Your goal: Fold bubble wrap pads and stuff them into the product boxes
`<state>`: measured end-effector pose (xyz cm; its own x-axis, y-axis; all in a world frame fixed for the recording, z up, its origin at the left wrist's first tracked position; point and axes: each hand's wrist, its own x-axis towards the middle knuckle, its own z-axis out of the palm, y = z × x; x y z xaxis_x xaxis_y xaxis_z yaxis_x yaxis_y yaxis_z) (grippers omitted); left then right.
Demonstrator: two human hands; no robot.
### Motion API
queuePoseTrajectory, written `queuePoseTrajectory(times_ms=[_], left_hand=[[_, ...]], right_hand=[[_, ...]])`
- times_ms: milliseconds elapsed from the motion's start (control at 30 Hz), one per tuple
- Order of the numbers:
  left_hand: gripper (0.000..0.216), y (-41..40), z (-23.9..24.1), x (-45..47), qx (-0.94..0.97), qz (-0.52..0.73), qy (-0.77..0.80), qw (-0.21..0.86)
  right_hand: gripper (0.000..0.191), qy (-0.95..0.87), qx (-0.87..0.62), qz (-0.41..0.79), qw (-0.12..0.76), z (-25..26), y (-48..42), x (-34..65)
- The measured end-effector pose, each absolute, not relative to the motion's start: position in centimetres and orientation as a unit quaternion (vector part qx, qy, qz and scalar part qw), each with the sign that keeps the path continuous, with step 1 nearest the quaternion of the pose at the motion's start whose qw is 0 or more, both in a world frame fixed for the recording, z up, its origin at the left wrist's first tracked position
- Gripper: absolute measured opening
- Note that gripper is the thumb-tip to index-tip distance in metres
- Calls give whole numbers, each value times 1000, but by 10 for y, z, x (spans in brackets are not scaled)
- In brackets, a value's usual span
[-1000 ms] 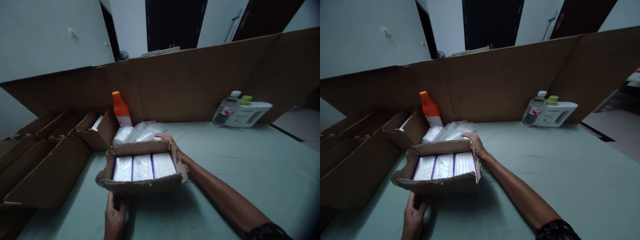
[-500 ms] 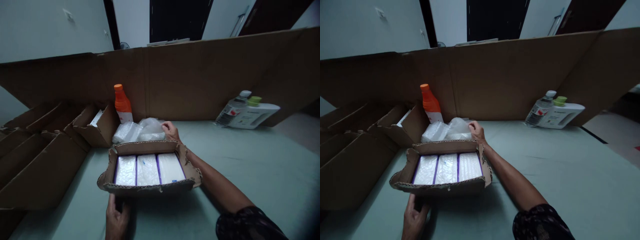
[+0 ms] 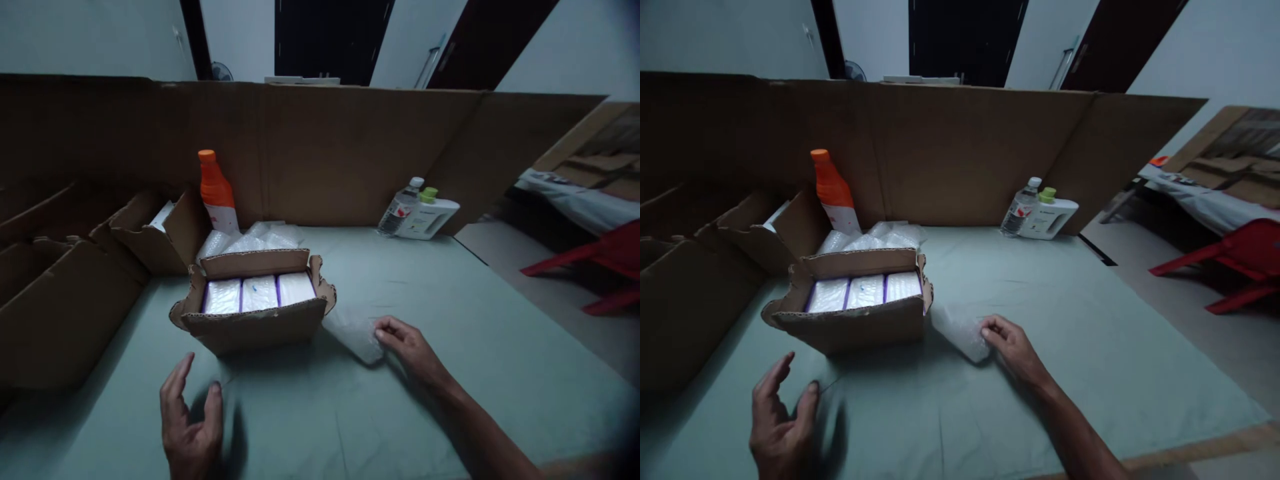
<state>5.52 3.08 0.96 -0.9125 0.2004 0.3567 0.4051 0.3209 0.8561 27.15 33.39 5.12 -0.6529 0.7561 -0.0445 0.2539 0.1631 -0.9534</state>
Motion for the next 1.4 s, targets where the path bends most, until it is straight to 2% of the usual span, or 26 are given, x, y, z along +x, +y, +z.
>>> queuePoseTrajectory(times_ms=[67,133,200,267,367,433,533,633,800,933,1033,1133,1200,1267,1367,1400], left_hand=[[36,23,12,74,-221,-565,-793,50],[26,20,8,92,-230,-592,-769,-72],[39,22,0,106,-197,-629,-717,-227],[66,27,-7,114,-131,-671,-638,-354],[91,36,-5,115,-39,-727,-527,-439],[90,39,4,111,-3,-737,-474,-482],[70,38,20,99,17,-722,-429,-543],[50,33,28,82,17,-710,-478,-517],[51,19,18,57,42,-709,-598,-372],[44,15,21,58,30,-710,-581,-397],[40,17,36,67,-4,-705,-539,-461],[37,18,51,74,-32,-710,-478,-517],[38,15,54,75,-43,-721,-433,-539],[38,10,53,74,-46,-734,-408,-541],[38,2,48,70,-35,-748,-421,-512],[39,0,47,69,-30,-750,-427,-504]], right_hand=[[32,-692,-333,610,195,45,311,277],[34,-635,-310,686,172,37,288,276],[34,-568,-282,759,148,29,266,269],[31,-506,-253,817,108,23,244,260],[27,-448,-217,866,33,21,219,245],[26,-434,-199,879,3,22,210,235],[22,-421,-209,882,1,22,206,223],[21,-415,-275,865,59,17,210,219],[29,-555,-363,717,215,14,220,231],[17,-701,-311,566,303,28,208,237],[21,-782,-180,522,289,35,187,227],[56,-857,-81,437,261,32,174,211],[71,-876,-90,404,247,27,174,202],[63,-865,-111,437,221,23,178,198],[28,-816,-133,533,179,20,188,202],[24,-795,-152,561,174,19,191,204]])
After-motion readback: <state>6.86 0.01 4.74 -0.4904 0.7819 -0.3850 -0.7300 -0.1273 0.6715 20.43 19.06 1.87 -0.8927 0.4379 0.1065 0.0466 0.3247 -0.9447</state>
